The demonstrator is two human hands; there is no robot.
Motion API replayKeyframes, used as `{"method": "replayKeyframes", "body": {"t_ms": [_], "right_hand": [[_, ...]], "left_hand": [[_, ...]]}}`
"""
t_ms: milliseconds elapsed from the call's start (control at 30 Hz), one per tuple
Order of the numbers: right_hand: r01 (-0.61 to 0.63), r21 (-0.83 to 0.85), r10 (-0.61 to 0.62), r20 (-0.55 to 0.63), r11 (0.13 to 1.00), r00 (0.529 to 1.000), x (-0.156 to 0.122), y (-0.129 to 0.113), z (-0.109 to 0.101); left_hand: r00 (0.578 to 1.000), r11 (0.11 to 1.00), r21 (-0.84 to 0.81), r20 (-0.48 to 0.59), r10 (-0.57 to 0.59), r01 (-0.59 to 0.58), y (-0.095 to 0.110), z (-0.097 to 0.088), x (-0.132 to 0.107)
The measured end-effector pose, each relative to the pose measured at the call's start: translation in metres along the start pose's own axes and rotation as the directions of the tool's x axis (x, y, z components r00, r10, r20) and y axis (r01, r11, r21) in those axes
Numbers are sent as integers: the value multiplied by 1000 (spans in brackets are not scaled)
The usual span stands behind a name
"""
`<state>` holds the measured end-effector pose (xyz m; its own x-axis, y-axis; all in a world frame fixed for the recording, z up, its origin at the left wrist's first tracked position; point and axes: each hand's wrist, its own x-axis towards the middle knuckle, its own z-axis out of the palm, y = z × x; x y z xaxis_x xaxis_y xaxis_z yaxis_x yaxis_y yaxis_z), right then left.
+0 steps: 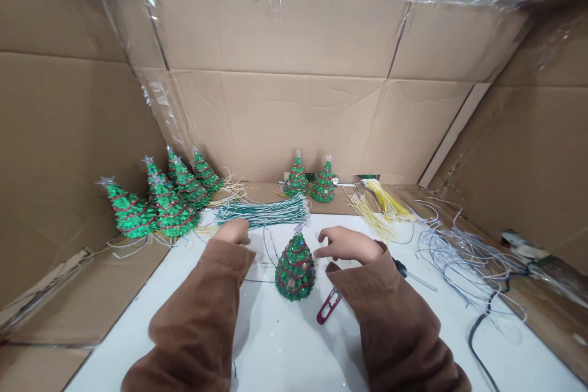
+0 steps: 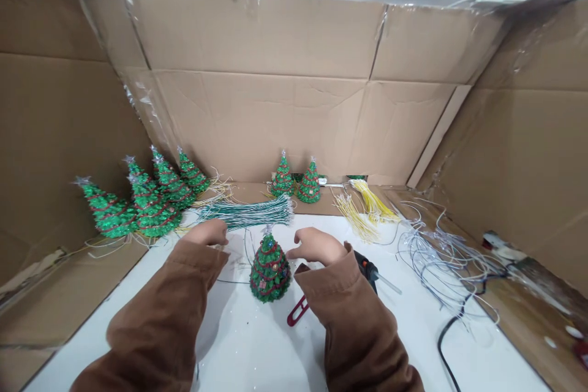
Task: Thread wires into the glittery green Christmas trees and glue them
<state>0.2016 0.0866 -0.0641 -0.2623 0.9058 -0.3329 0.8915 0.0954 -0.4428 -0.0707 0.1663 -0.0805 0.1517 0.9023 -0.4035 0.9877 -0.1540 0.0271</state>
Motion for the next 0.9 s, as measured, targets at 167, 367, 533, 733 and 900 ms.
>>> {"method": "replayKeyframes", "body": {"t_ms": [167,367,533,733,900], "right_hand": [[-21,-48,15,-115,999,993,-11,-2,-4],[-20,-50,10,-194,999,981,-24,-7,-9],[11,-27,-18,-262,1000,965,-43,-13,-14],[184,23,-161,-383,983,910,-66,-26,-18],[562,228,-372,-549,795,749,-85,-49,-12]], "left_hand": [[990,991,22,-47,-132,133,-2,14,22],[980,993,-56,-166,-111,103,0,7,14],[867,992,-120,-491,-85,29,-3,-32,-41],[385,923,-269,-911,-150,-276,19,-49,-130],[147,800,96,-963,225,-593,57,-34,-170]]}}
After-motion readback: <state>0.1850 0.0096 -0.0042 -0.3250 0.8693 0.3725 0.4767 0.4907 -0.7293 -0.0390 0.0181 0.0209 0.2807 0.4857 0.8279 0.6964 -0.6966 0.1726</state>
